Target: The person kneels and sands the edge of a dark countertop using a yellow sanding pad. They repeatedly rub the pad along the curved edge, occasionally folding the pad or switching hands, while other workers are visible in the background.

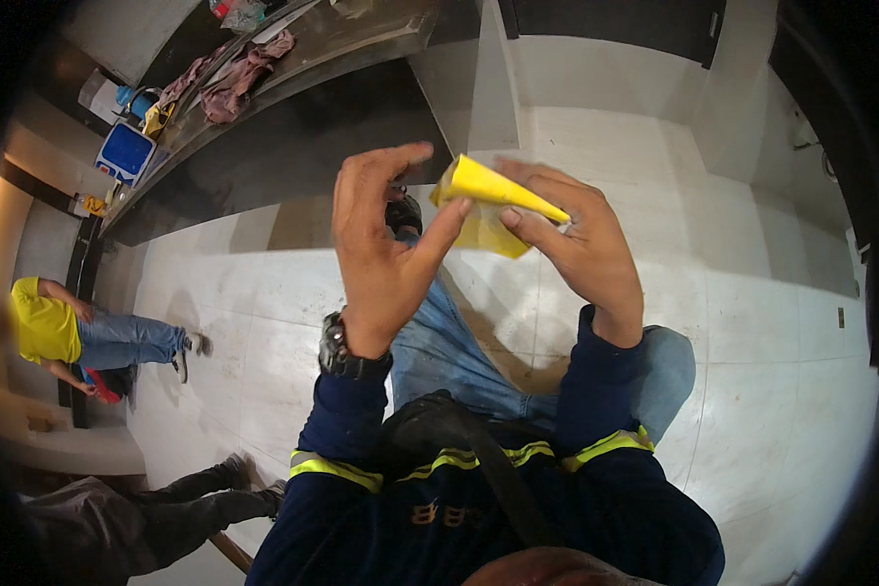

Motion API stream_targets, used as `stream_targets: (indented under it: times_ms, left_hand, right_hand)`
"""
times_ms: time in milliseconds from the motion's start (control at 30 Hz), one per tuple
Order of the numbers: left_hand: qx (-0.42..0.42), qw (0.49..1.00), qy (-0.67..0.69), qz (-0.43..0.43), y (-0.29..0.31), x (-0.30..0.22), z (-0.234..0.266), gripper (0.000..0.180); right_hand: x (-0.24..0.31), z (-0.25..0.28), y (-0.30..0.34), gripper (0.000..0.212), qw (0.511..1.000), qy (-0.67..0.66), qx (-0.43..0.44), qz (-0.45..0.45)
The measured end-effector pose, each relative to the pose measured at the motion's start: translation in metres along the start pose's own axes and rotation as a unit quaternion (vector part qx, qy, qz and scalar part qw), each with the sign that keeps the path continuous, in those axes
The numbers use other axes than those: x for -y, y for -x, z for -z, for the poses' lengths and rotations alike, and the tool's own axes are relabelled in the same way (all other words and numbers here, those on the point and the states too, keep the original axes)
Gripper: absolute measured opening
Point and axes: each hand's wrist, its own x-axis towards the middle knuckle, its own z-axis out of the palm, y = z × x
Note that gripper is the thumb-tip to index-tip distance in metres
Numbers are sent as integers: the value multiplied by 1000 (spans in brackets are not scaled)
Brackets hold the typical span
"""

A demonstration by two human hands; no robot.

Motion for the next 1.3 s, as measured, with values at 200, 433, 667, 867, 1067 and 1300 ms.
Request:
stream_targets:
  times_ms: [200,433,667,867,1067,1300]
  left_hand:
    - [160,983,82,-39,-7,1,18,23]
    - [105,979,163,68,11,7,3,16]
    - [131,973,180,56,6,5,3,18]
    - [143,869,447,159,10,1,-2,21]
    - [111,870,447,177,9,12,-3,23]
    - [102,974,-146,-138,-26,7,60,20]
  right_hand:
    - [4,7,3,34,992,-86,92,-18]
    - [3,-12,1,30,982,-187,-6,-41]
    - [6,-10,1,27,975,-212,21,-66]
    - [11,-30,5,30,928,-361,4,-92]
    - [7,-38,-3,35,892,-426,52,-139]
    - [47,-25,2,35,995,-63,-67,-35]
